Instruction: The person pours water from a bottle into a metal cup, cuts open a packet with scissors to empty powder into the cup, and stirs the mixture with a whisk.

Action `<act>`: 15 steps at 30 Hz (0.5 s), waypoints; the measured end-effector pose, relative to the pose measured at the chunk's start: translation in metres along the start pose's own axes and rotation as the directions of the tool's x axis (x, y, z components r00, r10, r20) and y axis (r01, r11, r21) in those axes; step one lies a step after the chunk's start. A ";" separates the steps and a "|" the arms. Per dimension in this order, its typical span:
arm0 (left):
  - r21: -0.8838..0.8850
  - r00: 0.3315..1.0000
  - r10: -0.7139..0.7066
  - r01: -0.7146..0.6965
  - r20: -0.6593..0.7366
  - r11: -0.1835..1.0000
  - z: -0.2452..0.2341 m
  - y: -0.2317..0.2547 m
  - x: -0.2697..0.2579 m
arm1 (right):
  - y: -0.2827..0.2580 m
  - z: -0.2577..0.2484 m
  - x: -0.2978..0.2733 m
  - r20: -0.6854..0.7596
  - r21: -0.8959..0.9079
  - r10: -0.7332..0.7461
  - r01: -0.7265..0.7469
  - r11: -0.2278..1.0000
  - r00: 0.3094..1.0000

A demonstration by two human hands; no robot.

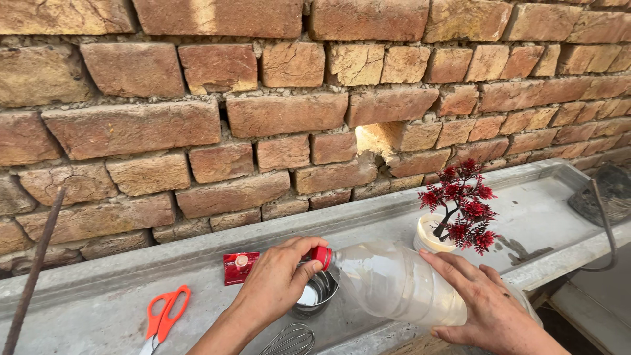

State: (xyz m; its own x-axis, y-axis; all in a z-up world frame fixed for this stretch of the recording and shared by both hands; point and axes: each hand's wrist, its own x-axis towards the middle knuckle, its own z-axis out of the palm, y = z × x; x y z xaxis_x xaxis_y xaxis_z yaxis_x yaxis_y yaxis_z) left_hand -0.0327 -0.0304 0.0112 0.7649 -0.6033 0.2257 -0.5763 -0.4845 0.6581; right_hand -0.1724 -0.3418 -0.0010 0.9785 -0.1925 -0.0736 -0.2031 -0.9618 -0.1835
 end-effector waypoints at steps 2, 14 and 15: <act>-0.038 0.998 0.066 -0.066 -0.022 0.997 0.005 0.003 0.002 | 0.018 0.010 0.000 -0.056 0.019 -0.075 0.076 0.997 0.996; -0.101 0.991 0.124 -0.129 -0.053 0.986 0.035 0.035 0.024 | 0.159 -0.009 -0.013 -0.384 0.497 0.179 0.040 0.867 0.906; -0.129 0.997 0.072 -0.073 -0.017 0.989 0.038 0.040 0.026 | 0.168 -0.013 -0.014 -0.359 0.625 0.291 -0.002 0.780 0.887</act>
State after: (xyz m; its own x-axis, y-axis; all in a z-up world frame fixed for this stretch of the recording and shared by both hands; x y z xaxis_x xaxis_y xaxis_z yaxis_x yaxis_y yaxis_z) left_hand -0.0462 -0.0895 0.0163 0.7263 -0.6258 0.2844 -0.5888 -0.3529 0.7272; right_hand -0.2200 -0.5033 -0.0178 0.8214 -0.5203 0.2338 -0.1831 -0.6286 -0.7558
